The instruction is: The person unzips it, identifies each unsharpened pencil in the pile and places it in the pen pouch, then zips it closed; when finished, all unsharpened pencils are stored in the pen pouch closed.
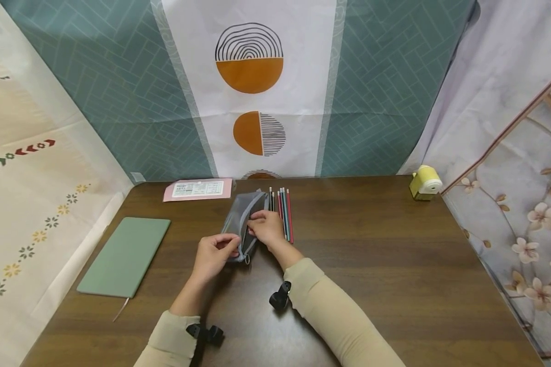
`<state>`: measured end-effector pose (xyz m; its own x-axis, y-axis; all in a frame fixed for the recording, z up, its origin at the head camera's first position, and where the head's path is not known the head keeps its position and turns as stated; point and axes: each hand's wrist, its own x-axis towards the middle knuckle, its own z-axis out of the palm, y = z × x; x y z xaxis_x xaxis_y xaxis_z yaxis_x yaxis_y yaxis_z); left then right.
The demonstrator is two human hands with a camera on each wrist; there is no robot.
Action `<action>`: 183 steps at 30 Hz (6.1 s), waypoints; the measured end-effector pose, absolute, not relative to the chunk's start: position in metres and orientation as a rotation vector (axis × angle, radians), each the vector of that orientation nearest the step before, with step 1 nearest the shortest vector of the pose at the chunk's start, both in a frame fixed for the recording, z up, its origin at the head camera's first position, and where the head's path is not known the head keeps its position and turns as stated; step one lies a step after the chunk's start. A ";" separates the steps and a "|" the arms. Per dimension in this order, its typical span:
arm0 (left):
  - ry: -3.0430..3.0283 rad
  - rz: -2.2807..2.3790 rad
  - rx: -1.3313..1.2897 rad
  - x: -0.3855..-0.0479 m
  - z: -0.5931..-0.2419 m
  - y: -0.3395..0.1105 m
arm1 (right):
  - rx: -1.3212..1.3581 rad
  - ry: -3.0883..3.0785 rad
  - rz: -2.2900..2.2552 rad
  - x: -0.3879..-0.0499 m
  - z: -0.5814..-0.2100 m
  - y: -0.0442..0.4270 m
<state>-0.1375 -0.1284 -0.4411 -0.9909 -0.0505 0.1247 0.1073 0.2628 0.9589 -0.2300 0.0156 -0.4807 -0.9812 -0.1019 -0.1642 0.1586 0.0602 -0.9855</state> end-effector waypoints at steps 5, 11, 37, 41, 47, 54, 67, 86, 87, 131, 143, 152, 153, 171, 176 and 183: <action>-2.378 -1.853 -0.035 -0.138 -0.442 -0.129 | 0.005 2.123 -2.043 -0.229 -0.483 0.016; -2.372 -1.847 -0.012 -0.138 -0.442 -0.129 | -0.020 2.065 -2.059 -0.228 -0.480 0.026; -2.350 -1.791 0.106 -0.134 -0.430 -0.127 | 0.099 2.272 -1.992 -0.248 -0.484 0.116; -2.343 -1.801 0.114 -0.136 -0.430 -0.128 | 0.100 2.318 -1.963 -0.253 -0.494 0.121; -2.330 -1.816 0.125 -0.147 -0.452 -0.134 | 0.098 2.386 -1.922 -0.260 -0.506 0.126; -2.305 -1.840 0.136 -0.154 -0.472 -0.139 | 0.027 2.546 -1.713 -0.260 -0.506 0.128; -2.315 -1.862 0.121 -0.157 -0.475 -0.139 | 0.110 2.874 -1.324 -0.258 -0.498 0.132; -2.345 -1.848 0.140 -0.155 -0.475 -0.138 | -0.072 2.715 -1.385 -0.260 -0.495 0.158; -2.345 -1.849 0.142 -0.155 -0.474 -0.138 | -0.079 2.679 -1.430 -0.260 -0.495 0.159; -2.298 -1.851 0.158 -0.153 -0.473 -0.133 | -0.200 1.895 -1.904 -0.238 -0.487 0.089; -2.297 -1.887 0.120 -0.153 -0.471 -0.130 | -0.082 1.856 -1.936 -0.240 -0.483 0.061; -2.330 -1.910 0.108 -0.149 -0.458 -0.124 | -0.006 1.896 -1.939 -0.236 -0.476 0.042; -2.337 -1.911 0.108 -0.147 -0.453 -0.123 | 0.005 1.902 -1.941 -0.236 -0.475 0.040; -2.287 -1.920 0.059 -0.152 -0.472 -0.122 | -0.067 2.103 -1.831 -0.233 -0.473 0.034; -2.309 -1.917 0.094 -0.152 -0.471 -0.122 | -0.120 2.109 -1.822 -0.233 -0.475 0.037; -2.339 -1.890 0.099 -0.153 -0.470 -0.125 | -0.080 2.073 -1.913 -0.235 -0.476 0.050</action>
<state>-0.1532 -0.1252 -0.4696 -0.9890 -0.1342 0.0620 0.0325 0.2119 0.9767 -0.2346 0.0497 -0.4755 -0.9479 -0.2534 -0.1930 0.1720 0.1027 -0.9797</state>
